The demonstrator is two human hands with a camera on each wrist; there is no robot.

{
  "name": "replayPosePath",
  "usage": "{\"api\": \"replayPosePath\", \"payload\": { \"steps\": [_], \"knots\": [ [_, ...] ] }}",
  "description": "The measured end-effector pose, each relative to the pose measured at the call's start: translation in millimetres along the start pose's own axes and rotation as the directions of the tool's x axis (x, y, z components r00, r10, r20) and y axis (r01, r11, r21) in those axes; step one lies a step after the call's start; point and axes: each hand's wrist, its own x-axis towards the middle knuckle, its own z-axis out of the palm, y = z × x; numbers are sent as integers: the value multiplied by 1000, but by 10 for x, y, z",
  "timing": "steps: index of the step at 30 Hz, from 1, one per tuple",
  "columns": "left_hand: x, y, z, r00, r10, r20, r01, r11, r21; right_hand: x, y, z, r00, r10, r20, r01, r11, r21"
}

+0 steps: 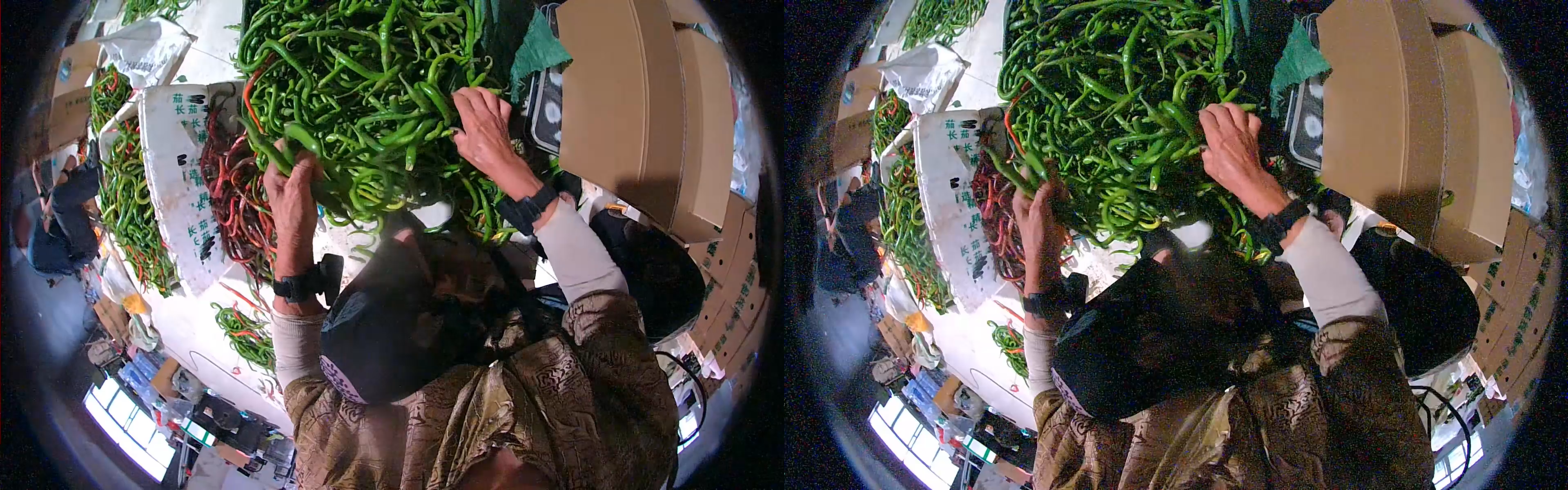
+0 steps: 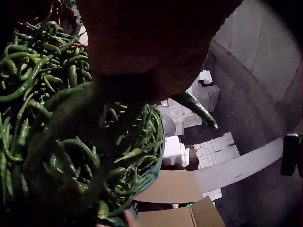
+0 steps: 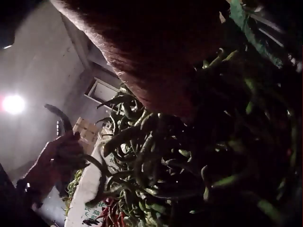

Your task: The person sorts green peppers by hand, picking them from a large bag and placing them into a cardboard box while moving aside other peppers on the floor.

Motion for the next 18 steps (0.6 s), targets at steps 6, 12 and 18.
{"api": "replayPosePath", "payload": {
  "steps": [6, 12, 18],
  "knots": [
    [-103, 61, 338, 991, -68, 119, 80, 992, -97, 307, -155, -350, 898, 131, 420, -241, 945, 222],
    [-61, 378, 462, 973, -150, 175, 205, 909, -364, 325, -329, -612, 911, 3, 412, -404, 194, 894],
    [109, 451, 406, 847, -295, 441, 466, 813, -350, 268, -587, -895, 918, 56, 392, -395, 209, 895]
  ]
}}
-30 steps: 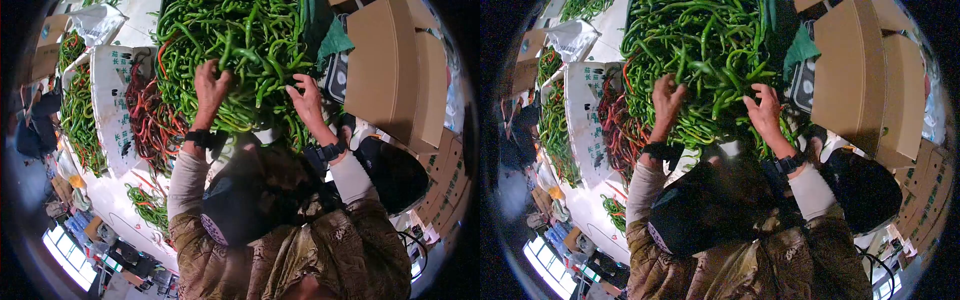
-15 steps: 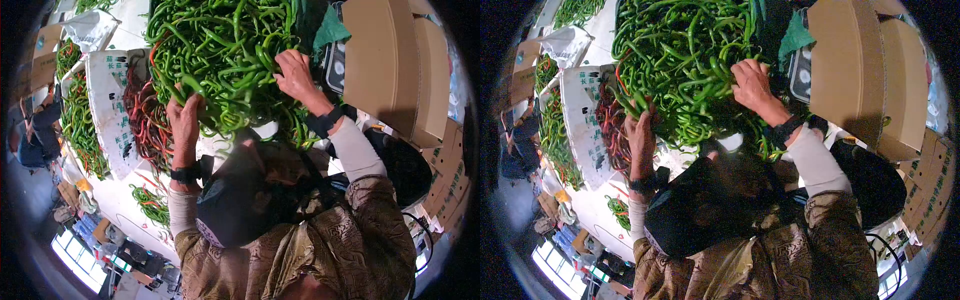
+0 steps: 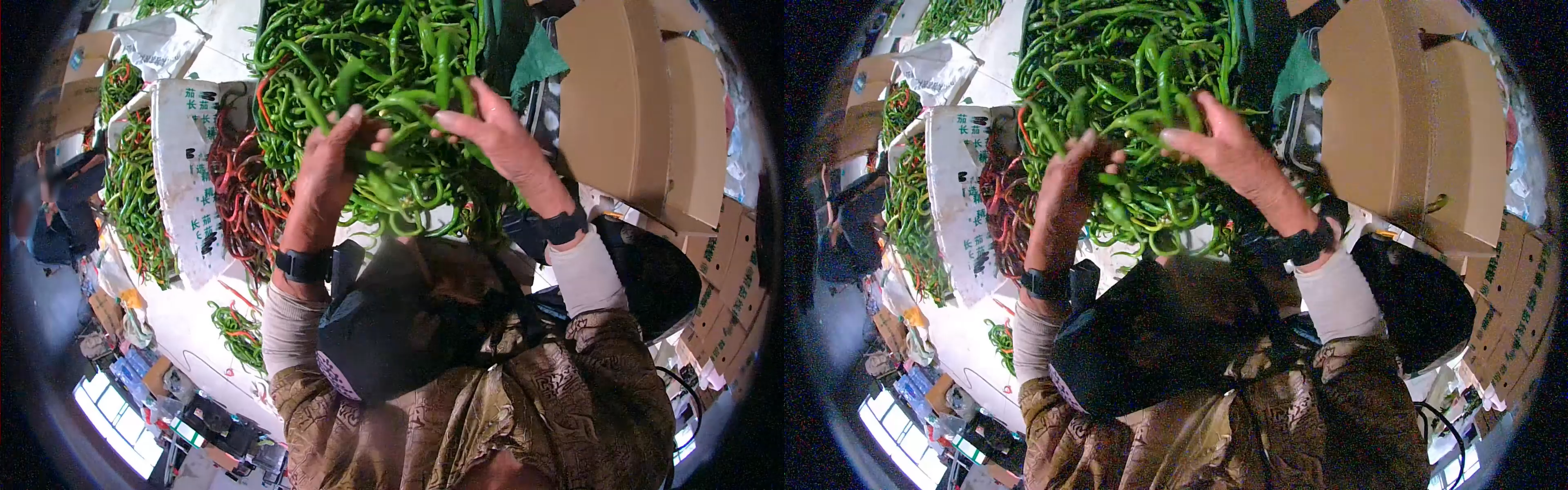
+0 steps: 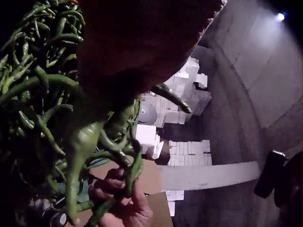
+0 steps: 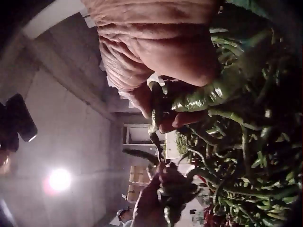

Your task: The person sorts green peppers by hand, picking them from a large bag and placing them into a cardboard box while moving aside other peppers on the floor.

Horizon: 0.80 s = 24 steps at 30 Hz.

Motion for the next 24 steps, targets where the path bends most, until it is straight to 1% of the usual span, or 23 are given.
{"api": "replayPosePath", "payload": {
  "steps": [1, 2, 4, 5, 7, 8, 10, 11, 12, 14, 15, 16, 18, 19, 20, 22, 23, 24],
  "knots": [
    [53, -40, 29, 1000, 4, 25, -3, 999, -33, 50, 107, 27, 992, -123, -41, 114, 977, -182],
    [71, -29, 121, 999, 9, 51, -6, 998, -65, 35, 58, 84, 983, -160, -90, 110, 908, -403],
    [18, 77, 227, 994, 94, -61, -95, 995, -15, -78, -68, 231, 926, -308, -220, 144, 824, -547],
    [-1, 110, 185, 993, 101, -61, -101, 995, -10, -94, -86, 259, 924, -314, -219, 151, 825, -545],
    [14, 202, 88, 979, 189, -74, -189, 982, 14, -111, -127, 280, 830, -431, -353, 157, 788, -595],
    [-5, 234, 116, 977, 203, -66, -202, 979, 20, -116, -150, 288, 822, -446, -353, 169, 784, -597],
    [-71, 284, 171, 979, 202, -34, -198, 976, 89, -111, -150, 327, 772, -552, -315, 188, 672, -717],
    [-146, 284, 348, 985, 160, -59, -159, 987, 31, -83, -116, 378, 745, -610, -269, 255, 633, -731],
    [-173, 279, 450, 989, 145, 31, -145, 989, -3, -87, -136, 469, 758, -618, -210, 264, 584, -768],
    [-219, 299, 607, 983, 175, 52, -182, 957, 227, -114, -136, 583, 709, -705, -16, 392, 413, -822],
    [-192, 292, 604, 979, 161, 125, -177, 977, 123, -142, -148, 611, 718, -696, -17, 414, 446, -794],
    [-225, 307, 609, 978, 167, 128, -183, 975, 128, -189, -180, 612, 712, -702, -17, 417, 443, -793],
    [-358, 414, 676, 969, 168, 179, -188, 977, 99, -305, -338, 603, 789, -611, 67, 436, 480, -761],
    [-455, 459, 707, 974, 189, 128, -206, 969, 139, -423, -431, 577, 799, -594, 97, 465, 507, -726],
    [-553, 515, 737, 972, 191, 134, -210, 967, 147, -515, -519, 558, 794, -601, 90, 465, 506, -726],
    [-719, 601, 788, 972, 158, 175, -186, 970, 156, -678, -671, 499, 742, -662, 104, 550, 513, -658],
    [-804, 608, 880, 960, 243, 139, -260, 958, 123, -785, -775, 460, 713, -699, 51, 519, 478, -709],
    [-832, 625, 895, 959, 248, 139, -266, 956, 125, -894, -850, 406, 709, -703, 53, 523, 475, -708]
  ]
}}
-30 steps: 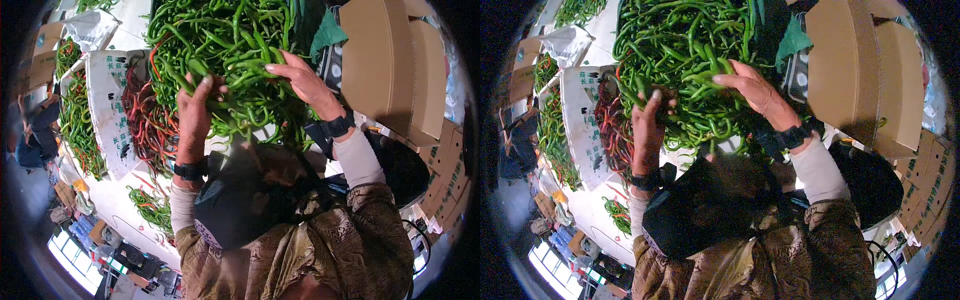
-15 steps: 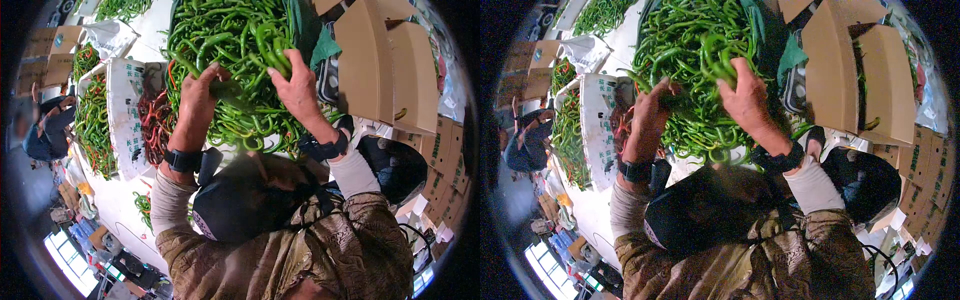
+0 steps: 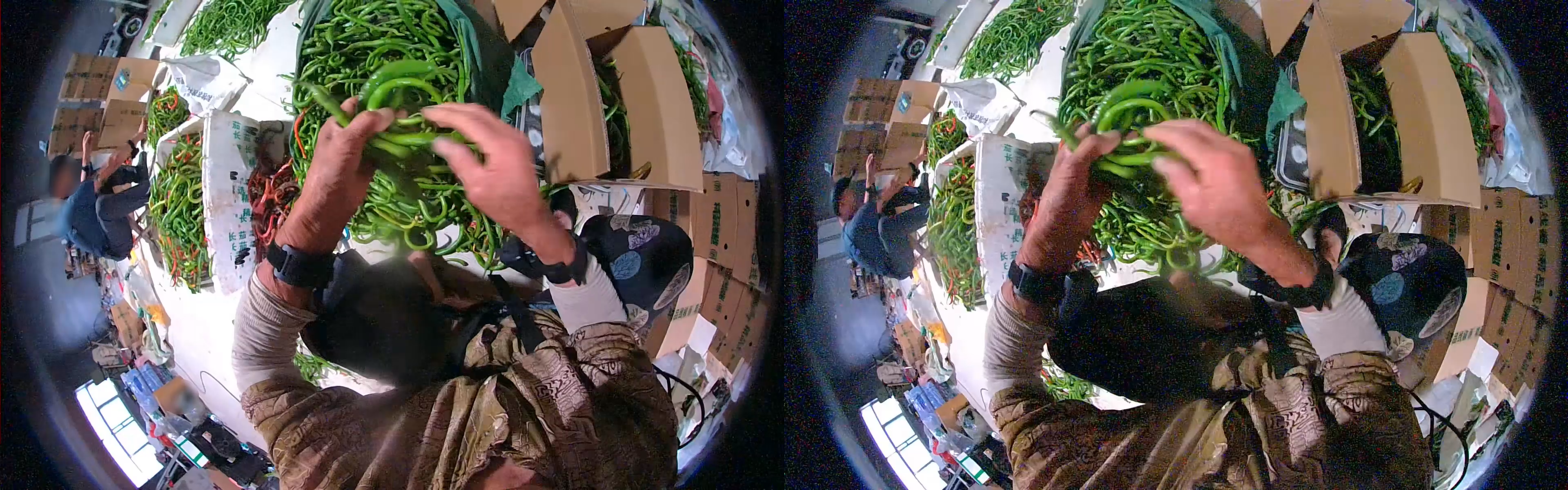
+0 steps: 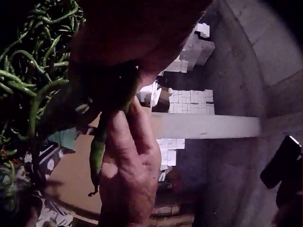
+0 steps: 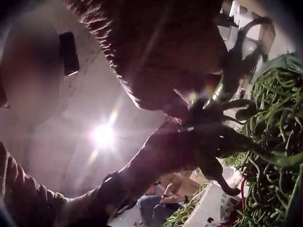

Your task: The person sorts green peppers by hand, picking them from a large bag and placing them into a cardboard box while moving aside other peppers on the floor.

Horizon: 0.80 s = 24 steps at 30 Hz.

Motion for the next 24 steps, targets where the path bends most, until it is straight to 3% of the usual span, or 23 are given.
{"api": "replayPosePath", "payload": {
  "steps": [2, 4, 6, 8, 10, 12, 14, 16, 18, 24],
  "knots": [
    [-12, 81, 2, 999, -27, -19, 25, 993, -115, -89, -69, -250, 951, 232, -205, -192, 962, 197],
    [-45, 112, -6, 1000, 7, -13, -9, 989, -150, -195, -95, -460, 853, 435, -288, -333, 879, 341],
    [-88, 110, 39, 999, 43, 12, -38, 966, -254, -299, 43, -599, 840, 483, -248, -401, 859, 318],
    [-120, 79, 107, 997, 59, 58, -40, 959, -282, -415, 286, -548, 821, 571, -23, -453, 674, 583],
    [-212, 60, 233, 996, 27, 80, -1, 951, -310, -520, 356, -539, 824, 562, 80, -457, 573, 680],
    [-258, 14, 321, 992, -3, 123, 40, 953, -300, -480, 145, -608, 751, 622, 221, -521, 354, 777],
    [-263, -125, 400, 977, 51, 208, 45, 901, -431, -502, 182, -609, 782, 568, 256, -501, 330, 800],
    [-277, -210, 484, 949, 68, 308, 59, 920, -386, -519, 148, -646, 818, 490, 302, -467, 258, 846],
    [-298, -319, 577, 948, 86, 306, 23, 942, -336, -488, 119, -691, 830, 465, 307, -465, 276, 841],
    [-282, -558, 664, 919, 128, 373, 21, 929, -369, -618, 154, -738, 807, 532, 256, -436, 246, 866]
  ]
}}
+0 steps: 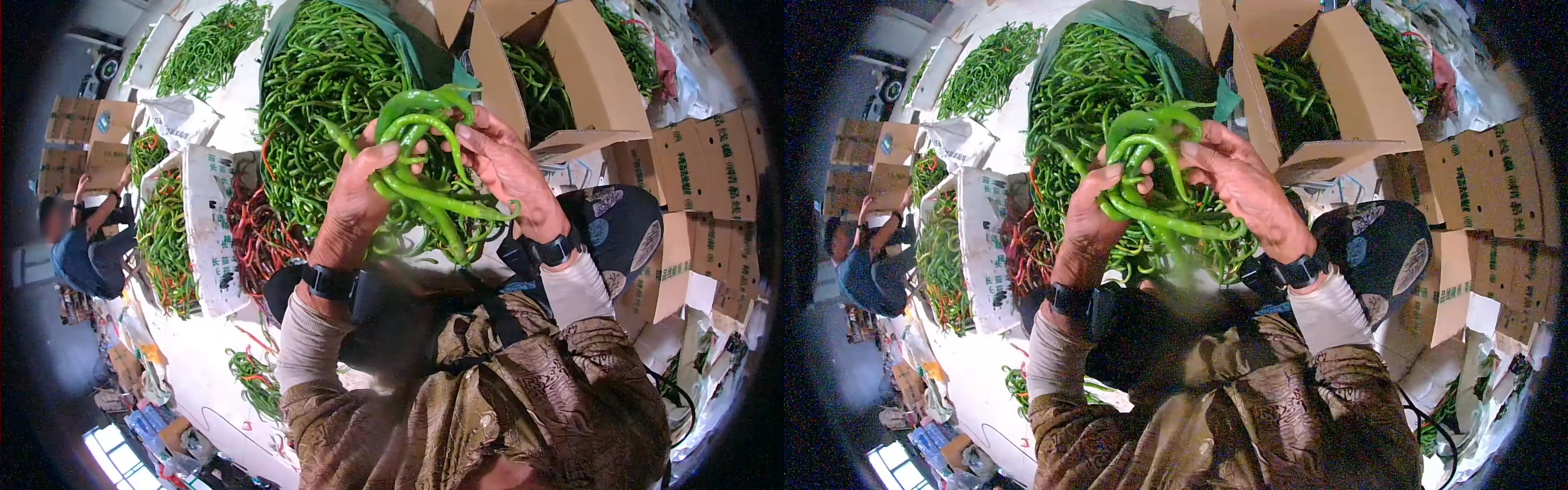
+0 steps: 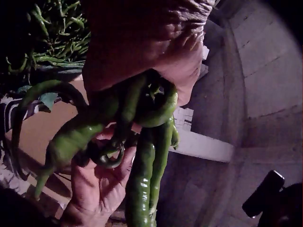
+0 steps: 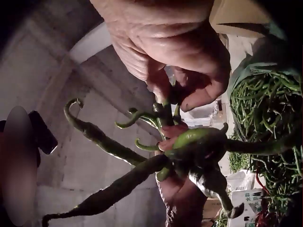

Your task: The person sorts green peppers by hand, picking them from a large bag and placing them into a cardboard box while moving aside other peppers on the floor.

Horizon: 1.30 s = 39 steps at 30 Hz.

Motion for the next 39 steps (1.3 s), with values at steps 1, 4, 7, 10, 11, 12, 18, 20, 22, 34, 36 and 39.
{"api": "replayPosePath", "payload": {
  "steps": [1, 4, 7, 10, 11, 12, 18, 20, 22, 34, 36, 39],
  "knots": [
    [6, -25, -18, 1000, -10, -17, 11, 1000, 26, 17, 64, -103, 1000, 0, -19, -1, 999, -43],
    [12, -63, -32, 997, -38, -72, 42, 998, 49, -39, 28, -125, 996, -12, -89, -6, 978, -206],
    [35, -111, -41, 997, -17, -79, 23, 996, 85, -114, -103, -66, 974, -87, -208, -24, 878, -478],
    [47, -113, -13, 989, 19, -147, -7, 997, 83, -163, -137, -156, 939, -183, -291, -35, 791, -610],
    [47, -113, -23, 988, 19, -151, -6, 997, 82, -184, -185, -175, 961, -153, -230, -27, 778, -628],
    [52, -112, -35, 990, 27, -141, -14, 996, 93, -187, -215, -158, 978, -122, -169, -16, 764, -645],
    [55, -141, 1, 988, 0, -154, 15, 995, 97, -383, -206, 62, 903, -272, 332, 376, 130, -917],
    [67, -171, 41, 976, 10, -218, 12, 995, 99, -386, -101, 91, 918, -186, 349, 368, 74, -927],
    [67, -166, -7, 980, -17, -198, 30, 997, 65, -401, -101, 102, 908, -186, 376, 395, 79, -915],
    [56, -236, 15, 996, -78, -40, 77, 997, -10, -554, -208, -93, 988, 112, 102, -53, 886, -460],
    [58, -244, 59, 995, -58, -85, 61, 998, 34, -563, -203, -164, 991, 89, 100, -48, 935, -351],
    [61, -209, -20, 993, -90, -69, 90, 996, -12, -604, -272, -200, 991, 125, 45, -119, 987, -111]
  ]
}}
